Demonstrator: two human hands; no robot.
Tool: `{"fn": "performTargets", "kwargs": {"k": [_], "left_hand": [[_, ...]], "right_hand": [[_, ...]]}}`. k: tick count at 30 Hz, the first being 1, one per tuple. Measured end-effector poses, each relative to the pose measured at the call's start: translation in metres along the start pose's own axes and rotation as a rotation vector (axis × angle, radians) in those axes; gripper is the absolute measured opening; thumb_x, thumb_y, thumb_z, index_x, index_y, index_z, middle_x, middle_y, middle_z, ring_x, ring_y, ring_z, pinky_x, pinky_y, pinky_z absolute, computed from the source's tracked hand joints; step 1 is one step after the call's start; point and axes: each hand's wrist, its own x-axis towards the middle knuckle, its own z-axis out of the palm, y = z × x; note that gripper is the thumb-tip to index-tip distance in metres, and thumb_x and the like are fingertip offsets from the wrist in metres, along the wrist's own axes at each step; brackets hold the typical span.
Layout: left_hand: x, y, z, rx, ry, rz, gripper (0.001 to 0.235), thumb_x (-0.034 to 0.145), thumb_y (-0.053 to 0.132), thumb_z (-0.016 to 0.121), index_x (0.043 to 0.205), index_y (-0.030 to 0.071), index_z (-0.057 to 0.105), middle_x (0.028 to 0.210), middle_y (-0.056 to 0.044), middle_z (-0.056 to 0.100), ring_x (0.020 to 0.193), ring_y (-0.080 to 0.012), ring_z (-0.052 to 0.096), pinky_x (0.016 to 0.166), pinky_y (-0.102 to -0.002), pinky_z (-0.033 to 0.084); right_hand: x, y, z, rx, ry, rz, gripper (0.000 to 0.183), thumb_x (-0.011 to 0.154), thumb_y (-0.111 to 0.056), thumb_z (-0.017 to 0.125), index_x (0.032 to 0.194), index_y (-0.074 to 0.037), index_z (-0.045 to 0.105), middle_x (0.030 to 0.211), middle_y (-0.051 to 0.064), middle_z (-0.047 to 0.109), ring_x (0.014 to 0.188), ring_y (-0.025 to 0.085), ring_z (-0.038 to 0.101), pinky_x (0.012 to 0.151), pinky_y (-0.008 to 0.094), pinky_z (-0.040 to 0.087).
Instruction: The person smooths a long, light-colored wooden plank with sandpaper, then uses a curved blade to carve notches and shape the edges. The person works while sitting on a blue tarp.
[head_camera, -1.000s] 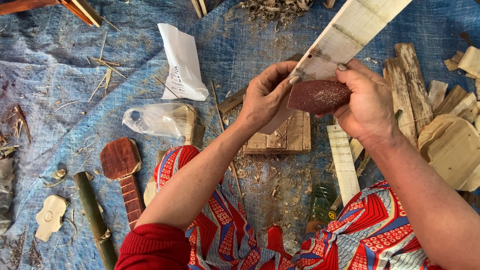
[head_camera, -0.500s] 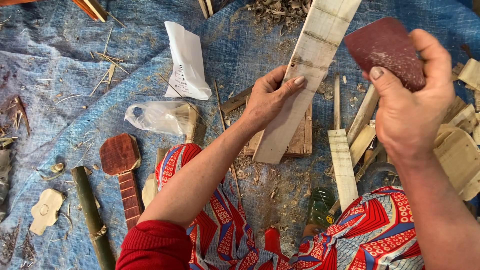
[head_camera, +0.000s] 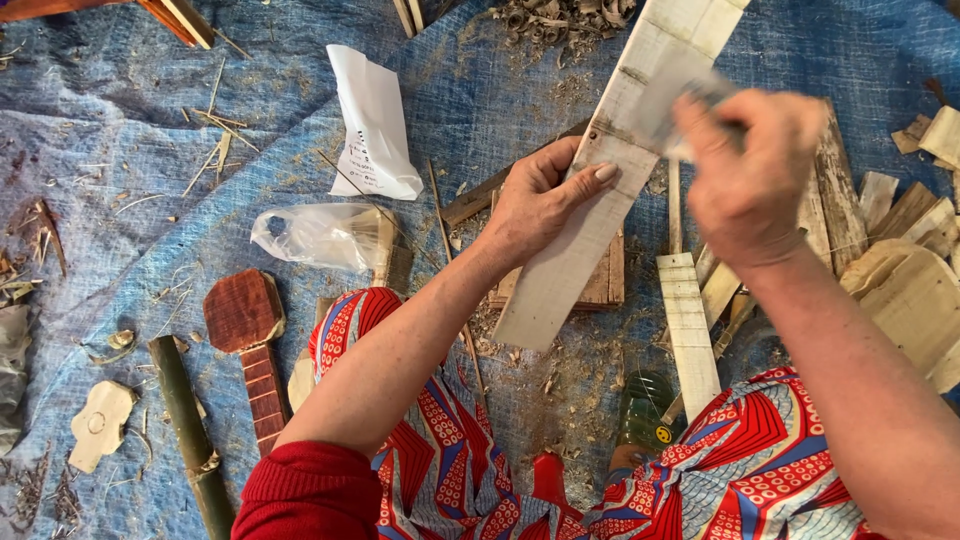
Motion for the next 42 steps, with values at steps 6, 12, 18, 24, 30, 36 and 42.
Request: {"fn": "performTargets", "kwargs": {"k": [6,12,18,24,30,36,42], "left_hand": [[-0.012,0.016,0.006,0.058,-0.035,0.015,0.033,0.097,0.04,0.07,0.121,0.017,0.07,0.111,0.0,0.076,0.093,-0.0144,0.075,0.078,-0.03,0.065],[-0.013,0.02,0.005,0.109,0.005,0.053,0.035,0.096,0.042,0.069,0.122,0.017,0.07,0.107,0.002,0.077,0.089,-0.0113,0.074,0.073,-0.026,0.062],[-0.006,0.001,0.006,0.122,0.144,0.183,0.025,0.095,0.035,0.078,0.108,0.014,0.073,0.077,-0.008,0.074,0.071,-0.0115,0.068,0.073,-0.032,0.06],[0.005,-0.005,-0.013,0.226,0.165,0.047,0.026,0.094,0.039,0.066,0.101,0.014,0.064,0.1,-0.008,0.076,0.082,-0.0197,0.076,0.066,-0.033,0.07],[-0.001,0.011,-0.021,0.233,0.136,0.123,0.027,0.097,0.04,0.066,0.108,0.015,0.066,0.104,-0.001,0.074,0.091,-0.0137,0.072,0.079,-0.03,0.066],[-0.002,0.013,-0.023,0.264,0.19,0.122,0.027,0.097,0.038,0.068,0.109,0.014,0.069,0.102,0.003,0.073,0.093,-0.0096,0.067,0.08,-0.027,0.059],[-0.003,0.018,-0.023,0.245,0.169,0.056,0.024,0.098,0.029,0.069,0.113,0.01,0.067,0.112,-0.006,0.074,0.097,-0.0165,0.072,0.084,-0.032,0.066]], "right_hand": [[0.004,0.041,-0.031,0.043,0.126,0.008,0.037,0.09,0.032,0.055,0.122,0.028,0.074,0.114,0.026,0.046,0.108,0.038,0.051,0.086,0.044,0.053],[0.01,0.016,-0.031,0.398,-0.552,1.23,0.029,0.099,0.001,0.066,0.127,-0.007,0.067,0.126,0.012,0.068,0.092,0.017,0.067,0.064,0.022,0.057],[-0.051,0.016,0.019,0.634,-0.642,1.174,0.044,0.081,0.001,0.076,0.12,0.014,0.063,0.097,0.022,0.055,0.074,0.03,0.069,0.053,0.036,0.063],[0.02,-0.027,0.004,0.401,-0.879,1.242,0.061,0.097,-0.014,0.067,0.153,-0.015,0.044,0.125,0.007,0.057,0.116,0.022,0.059,0.104,0.04,0.05],[0.018,0.042,-0.063,0.355,-0.684,1.009,0.042,0.109,-0.009,0.061,0.15,-0.002,0.052,0.119,0.018,0.066,0.096,0.022,0.067,0.085,0.032,0.058],[-0.031,-0.011,-0.104,0.03,-0.413,1.442,0.063,0.119,-0.066,0.031,0.094,-0.018,0.064,0.076,-0.004,0.064,0.049,0.006,0.041,0.042,0.02,0.023],[-0.464,0.066,-0.119,-0.114,-0.288,1.707,0.023,0.103,-0.03,0.053,0.103,-0.011,0.068,0.087,0.013,0.064,0.071,0.026,0.057,0.06,0.042,0.043]]}}
